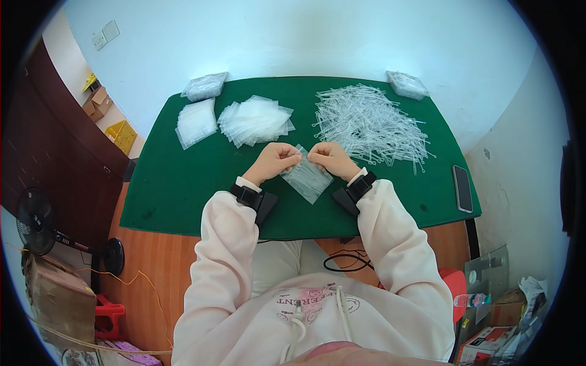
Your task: Packaging white plastic ties into small clear plastic bags on a green table.
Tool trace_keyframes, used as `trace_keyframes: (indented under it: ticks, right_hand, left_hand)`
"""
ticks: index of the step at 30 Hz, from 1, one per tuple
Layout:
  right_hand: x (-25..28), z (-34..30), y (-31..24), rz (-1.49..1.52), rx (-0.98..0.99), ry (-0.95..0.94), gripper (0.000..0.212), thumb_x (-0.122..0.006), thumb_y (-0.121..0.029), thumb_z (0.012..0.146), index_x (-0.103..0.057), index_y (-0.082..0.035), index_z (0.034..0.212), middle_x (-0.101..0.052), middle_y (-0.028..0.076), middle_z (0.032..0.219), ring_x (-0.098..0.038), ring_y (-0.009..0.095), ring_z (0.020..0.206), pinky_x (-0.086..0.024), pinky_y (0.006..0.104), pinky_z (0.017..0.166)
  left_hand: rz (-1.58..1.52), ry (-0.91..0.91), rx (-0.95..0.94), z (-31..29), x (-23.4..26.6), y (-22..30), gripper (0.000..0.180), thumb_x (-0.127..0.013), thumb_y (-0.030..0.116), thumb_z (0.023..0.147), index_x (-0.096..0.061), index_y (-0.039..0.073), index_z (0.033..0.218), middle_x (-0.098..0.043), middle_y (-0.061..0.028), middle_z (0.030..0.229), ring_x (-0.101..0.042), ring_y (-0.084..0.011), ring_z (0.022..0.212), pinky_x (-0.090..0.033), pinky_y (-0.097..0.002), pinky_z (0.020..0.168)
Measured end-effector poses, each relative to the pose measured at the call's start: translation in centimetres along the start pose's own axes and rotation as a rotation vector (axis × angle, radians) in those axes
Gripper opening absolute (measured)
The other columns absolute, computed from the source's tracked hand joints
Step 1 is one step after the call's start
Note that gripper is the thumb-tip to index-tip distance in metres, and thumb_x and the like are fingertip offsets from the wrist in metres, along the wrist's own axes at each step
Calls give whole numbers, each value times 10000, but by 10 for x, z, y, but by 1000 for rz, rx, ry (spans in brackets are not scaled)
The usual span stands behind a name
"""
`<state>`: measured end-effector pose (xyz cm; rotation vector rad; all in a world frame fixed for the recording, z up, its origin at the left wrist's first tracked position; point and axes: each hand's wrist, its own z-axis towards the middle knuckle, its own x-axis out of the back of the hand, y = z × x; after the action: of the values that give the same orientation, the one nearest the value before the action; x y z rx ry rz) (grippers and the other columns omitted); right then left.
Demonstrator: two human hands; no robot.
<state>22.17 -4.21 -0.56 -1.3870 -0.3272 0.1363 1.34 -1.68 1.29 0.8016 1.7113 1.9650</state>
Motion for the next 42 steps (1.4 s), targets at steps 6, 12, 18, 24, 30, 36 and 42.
trace_keyframes:
  ticks: [6, 12, 18, 24, 30, 36, 42]
  right_hand:
    - [-5, 0, 0, -27, 0, -32, 117, -605, -123, 797, -603, -25, 734, -529, -26, 596, -459, 34, 508, -352, 186, 458]
    - [-10, -1, -5, -9, 59, 78, 113, -599, -118, 802, -595, -19, 747, -530, -32, 618, -454, 27, 537, -355, 185, 481]
    - [-10, -2, -4, -9, 117, 63, 91, -583, -97, 813, -587, -14, 776, -523, -38, 632, -434, 20, 564, -351, 186, 506]
    - [-7, 4, 4, -73, 184, 211, 79, -578, -91, 818, -581, -16, 791, -510, -40, 640, -425, 22, 575, -349, 187, 512]
    - [4, 5, 5, -127, 216, 352, 73, -573, -95, 822, -582, -22, 819, -518, -22, 679, -434, 42, 598, -361, 195, 530]
    - [-5, 0, -10, -420, 442, 471, 75, -614, -85, 779, -595, -42, 838, -556, 21, 751, -501, 134, 699, -400, 263, 615]
    - [-15, -1, -25, -891, 702, 328, 141, -672, -83, 687, -613, -76, 815, -562, 55, 789, -509, 247, 847, -394, 346, 719]
  left_hand:
    - [62, 71, 2, 2, 3, -6, 150, -600, 180, 828, -608, 30, 815, -536, 37, 657, -451, -26, 549, -341, -177, 475]
    - [97, 40, -22, 1, -6, -2, 161, -590, 187, 831, -608, 28, 817, -532, 37, 655, -451, -23, 554, -337, -173, 472]
    - [93, 111, -58, -1, -15, 4, 163, -596, 161, 799, -615, 4, 756, -554, 15, 620, -453, -37, 538, -359, -188, 485]
    - [189, 219, -174, 4, -7, -10, 176, -597, 159, 800, -618, -12, 764, -567, 4, 626, -464, -43, 551, -379, -199, 503]
    - [336, 297, -221, 3, 0, -6, 171, -605, 152, 814, -630, -16, 833, -610, -30, 687, -535, -71, 619, -423, -223, 562]
    - [637, 413, -328, -2, 5, -8, 119, -609, 123, 788, -630, 11, 824, -608, -69, 700, -550, -147, 596, -428, -265, 554]
    - [862, 376, -552, 3, -4, -7, 68, -621, 111, 753, -633, 51, 784, -583, -78, 716, -555, -241, 636, -436, -320, 566]
